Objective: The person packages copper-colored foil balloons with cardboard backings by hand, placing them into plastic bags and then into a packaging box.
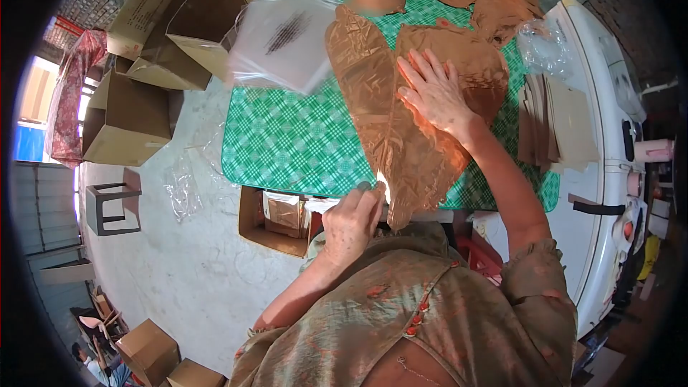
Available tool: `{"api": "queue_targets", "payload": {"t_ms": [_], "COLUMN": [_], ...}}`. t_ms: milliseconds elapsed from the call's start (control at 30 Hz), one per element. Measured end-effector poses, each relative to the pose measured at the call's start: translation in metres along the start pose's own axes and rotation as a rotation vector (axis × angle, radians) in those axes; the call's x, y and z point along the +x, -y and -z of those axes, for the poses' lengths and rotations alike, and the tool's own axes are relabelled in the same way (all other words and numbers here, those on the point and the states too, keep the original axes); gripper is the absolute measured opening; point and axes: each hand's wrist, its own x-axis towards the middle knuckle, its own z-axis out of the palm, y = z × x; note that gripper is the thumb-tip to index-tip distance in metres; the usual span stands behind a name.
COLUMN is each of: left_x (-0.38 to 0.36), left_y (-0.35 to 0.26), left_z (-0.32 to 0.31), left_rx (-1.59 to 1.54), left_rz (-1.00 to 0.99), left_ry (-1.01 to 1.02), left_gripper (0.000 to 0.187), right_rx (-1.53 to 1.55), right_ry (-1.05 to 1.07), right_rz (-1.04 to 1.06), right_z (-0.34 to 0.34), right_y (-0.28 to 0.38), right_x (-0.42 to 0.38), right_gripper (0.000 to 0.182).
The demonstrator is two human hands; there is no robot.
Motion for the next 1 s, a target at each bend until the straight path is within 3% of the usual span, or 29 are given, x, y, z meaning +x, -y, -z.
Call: {"api": "queue_targets", "payload": {"t_ms": [333, 533, 667, 867, 1000], "left_x": [0.002, 0.051, 0.076, 0.074, 0.074], "left_y": [-0.002, -0.006, 0.0, 0.007, 0.007], "left_z": [0.006, 0.008, -0.023, -0.042, -0.042], "left_rx": [0.071, 0.044, 0.139, 0.251, 0.264], "left_rz": [0.036, -0.184, -0.312, -0.3, -0.302], "left_ry": [0.077, -0.011, 0.15, 0.309, 0.31], "left_gripper": [0.019, 0.045, 0.078, 0.083, 0.082], "right_rx": [-0.004, 0.024, 0.003, -0.012, -0.01], "right_ry": [-0.082, -0.144, -0.181, -0.189, -0.17], "right_rz": [0.01, 0.036, 0.038, 0.029, 0.011], "right_z": [-0.011, -0.013, -0.017, -0.02, -0.014], "right_y": [-0.001, -0.003, -0.002, -0.003, -0.002], "right_x": [-0.003, -0.005, -0.004, -0.003, -0.001], "right_gripper": [0.064, 0.063, 0.063, 0.062, 0.062]}}
